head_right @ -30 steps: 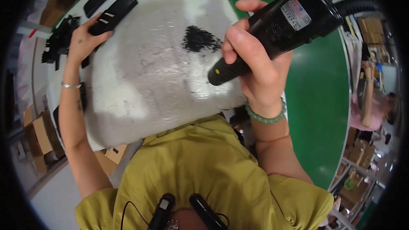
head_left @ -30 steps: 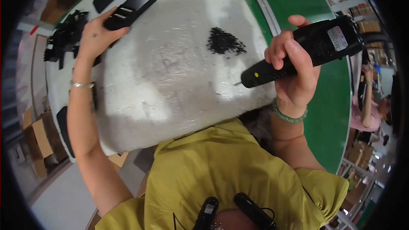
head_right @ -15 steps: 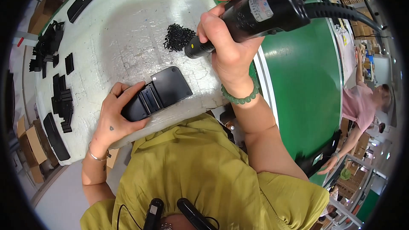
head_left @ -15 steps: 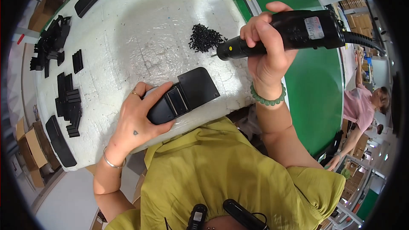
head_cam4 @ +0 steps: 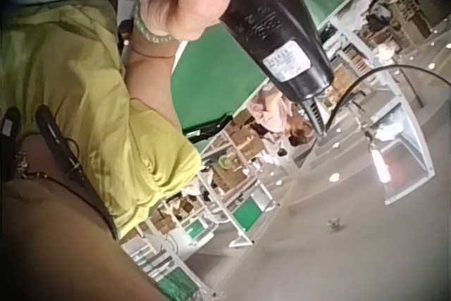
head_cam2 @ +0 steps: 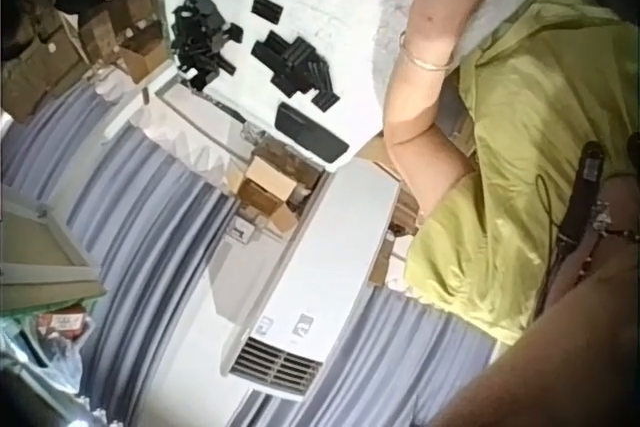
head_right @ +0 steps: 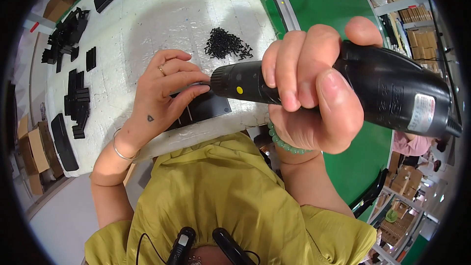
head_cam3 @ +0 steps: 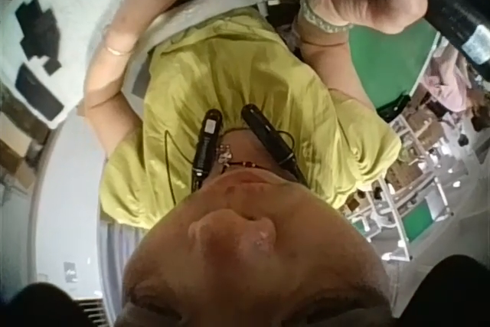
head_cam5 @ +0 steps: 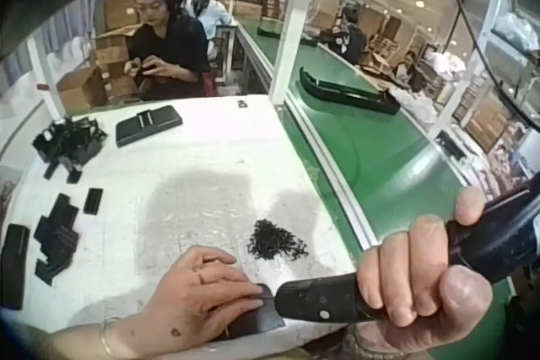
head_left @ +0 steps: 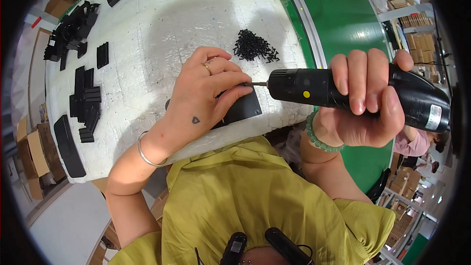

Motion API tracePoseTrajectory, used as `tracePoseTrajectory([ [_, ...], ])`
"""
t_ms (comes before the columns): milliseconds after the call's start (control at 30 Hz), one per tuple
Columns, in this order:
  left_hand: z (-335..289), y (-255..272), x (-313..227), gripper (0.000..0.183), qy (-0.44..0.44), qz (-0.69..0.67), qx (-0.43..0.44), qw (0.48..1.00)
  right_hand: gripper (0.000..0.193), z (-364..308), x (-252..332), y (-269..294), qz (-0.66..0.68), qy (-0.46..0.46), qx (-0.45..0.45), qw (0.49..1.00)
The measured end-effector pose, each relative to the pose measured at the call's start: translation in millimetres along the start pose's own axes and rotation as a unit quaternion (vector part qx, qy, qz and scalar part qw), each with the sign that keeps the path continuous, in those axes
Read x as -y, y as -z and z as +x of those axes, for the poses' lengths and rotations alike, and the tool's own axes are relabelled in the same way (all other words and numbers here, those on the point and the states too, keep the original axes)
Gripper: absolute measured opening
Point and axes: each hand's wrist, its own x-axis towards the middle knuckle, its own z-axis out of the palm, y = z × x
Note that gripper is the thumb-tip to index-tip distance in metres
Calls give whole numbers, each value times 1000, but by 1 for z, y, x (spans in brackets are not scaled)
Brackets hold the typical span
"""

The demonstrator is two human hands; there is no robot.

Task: Assembling plastic components by inserting screws into a housing using an electric screwdriver.

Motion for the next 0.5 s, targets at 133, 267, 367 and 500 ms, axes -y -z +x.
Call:
tracePoseTrajectory([
  [133,-2,5,-3,15,4,13,-16,1000,36,-1,-1,-4,18,-11,15,1000],
  [267,-6,11,-5,15,-20,41,-23,999,38,-4,-1,-7,10,-26,43,999],
  [367,-8,11,-5,15,-31,49,-29,998,34,-7,-9,-17,-32,13,59,998],
  [500,-14,10,1,15,-18,20,-46,999,31,-9,-9,-22,-26,46,24,998],
])
